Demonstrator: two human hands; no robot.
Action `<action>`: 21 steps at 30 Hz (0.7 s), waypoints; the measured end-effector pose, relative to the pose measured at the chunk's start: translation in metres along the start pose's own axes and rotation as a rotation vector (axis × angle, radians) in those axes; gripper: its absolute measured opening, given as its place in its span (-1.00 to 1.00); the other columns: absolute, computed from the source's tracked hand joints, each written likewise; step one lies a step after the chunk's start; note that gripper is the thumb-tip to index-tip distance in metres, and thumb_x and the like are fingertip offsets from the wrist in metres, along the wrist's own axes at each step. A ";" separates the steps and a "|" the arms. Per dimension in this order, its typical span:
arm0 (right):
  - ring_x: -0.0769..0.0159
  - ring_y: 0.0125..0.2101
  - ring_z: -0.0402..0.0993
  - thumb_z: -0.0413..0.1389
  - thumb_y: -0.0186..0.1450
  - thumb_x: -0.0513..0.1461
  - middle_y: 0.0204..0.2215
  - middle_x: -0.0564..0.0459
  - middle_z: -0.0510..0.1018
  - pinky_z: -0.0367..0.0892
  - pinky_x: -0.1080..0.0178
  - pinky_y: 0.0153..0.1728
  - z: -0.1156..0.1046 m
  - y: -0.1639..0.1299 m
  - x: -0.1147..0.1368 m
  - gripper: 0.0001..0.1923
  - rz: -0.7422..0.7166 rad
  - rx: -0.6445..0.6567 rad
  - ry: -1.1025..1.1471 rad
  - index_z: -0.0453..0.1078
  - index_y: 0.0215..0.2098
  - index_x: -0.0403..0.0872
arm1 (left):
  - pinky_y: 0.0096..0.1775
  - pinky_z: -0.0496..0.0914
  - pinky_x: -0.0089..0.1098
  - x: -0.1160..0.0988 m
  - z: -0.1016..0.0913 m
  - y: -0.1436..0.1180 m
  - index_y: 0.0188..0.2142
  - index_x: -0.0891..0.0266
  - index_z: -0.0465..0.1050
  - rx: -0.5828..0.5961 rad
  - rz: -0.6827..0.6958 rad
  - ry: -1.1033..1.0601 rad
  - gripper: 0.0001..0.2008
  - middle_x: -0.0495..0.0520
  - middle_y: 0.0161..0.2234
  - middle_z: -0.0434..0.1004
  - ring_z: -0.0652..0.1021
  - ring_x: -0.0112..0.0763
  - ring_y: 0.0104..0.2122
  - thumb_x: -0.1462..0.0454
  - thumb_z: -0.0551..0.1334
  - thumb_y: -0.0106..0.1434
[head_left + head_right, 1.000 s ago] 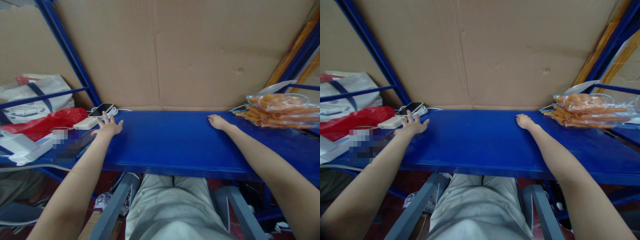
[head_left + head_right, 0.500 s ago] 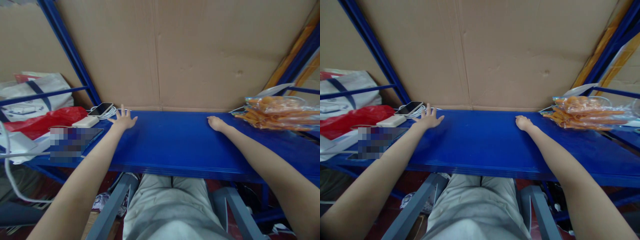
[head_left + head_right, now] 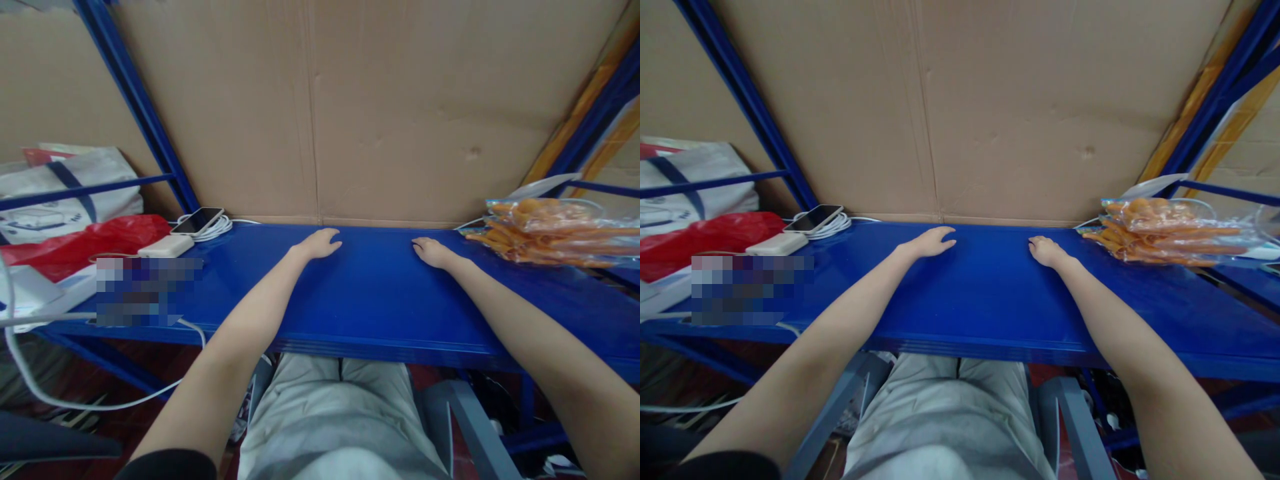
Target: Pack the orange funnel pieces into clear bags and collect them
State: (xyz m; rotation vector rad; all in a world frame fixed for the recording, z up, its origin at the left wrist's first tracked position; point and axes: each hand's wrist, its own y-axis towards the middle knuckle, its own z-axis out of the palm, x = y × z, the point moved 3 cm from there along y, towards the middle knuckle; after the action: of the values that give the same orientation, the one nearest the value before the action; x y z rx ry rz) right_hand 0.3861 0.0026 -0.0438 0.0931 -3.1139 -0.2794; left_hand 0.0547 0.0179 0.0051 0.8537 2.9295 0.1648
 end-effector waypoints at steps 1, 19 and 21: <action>0.07 0.25 0.32 -0.17 0.42 -0.23 0.25 -0.23 0.39 0.21 0.09 0.27 0.000 0.000 -0.001 -0.46 -0.007 0.008 0.005 0.32 0.27 -0.26 | 0.31 0.15 -0.34 0.002 0.004 -0.001 0.31 0.29 0.24 -0.012 0.016 -0.021 -0.45 0.17 0.33 0.26 0.30 -0.26 0.32 0.14 0.07 0.40; 0.09 0.27 0.28 -0.12 0.41 -0.23 0.24 -0.23 0.40 0.16 0.08 0.31 -0.004 -0.002 -0.007 -0.47 -0.073 0.019 0.091 0.35 0.26 -0.28 | 0.31 0.13 -0.32 0.003 0.018 -0.004 0.30 0.37 0.24 0.122 0.005 -0.037 -0.47 0.23 0.34 0.23 0.30 -0.26 0.32 0.19 0.01 0.41; 0.09 0.27 0.29 -0.12 0.41 -0.24 0.24 -0.23 0.39 0.16 0.06 0.30 -0.005 -0.002 -0.007 -0.47 -0.074 0.018 0.095 0.34 0.26 -0.27 | 0.30 0.13 -0.34 0.002 0.017 -0.005 0.31 0.35 0.23 0.124 -0.001 -0.033 -0.47 0.22 0.34 0.23 0.29 -0.27 0.32 0.20 0.00 0.42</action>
State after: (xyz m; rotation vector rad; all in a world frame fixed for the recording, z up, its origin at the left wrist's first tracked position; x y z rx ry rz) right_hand 0.3928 -0.0001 -0.0393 0.2151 -3.0228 -0.2406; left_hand 0.0524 0.0162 -0.0122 0.8626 2.9351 -0.0317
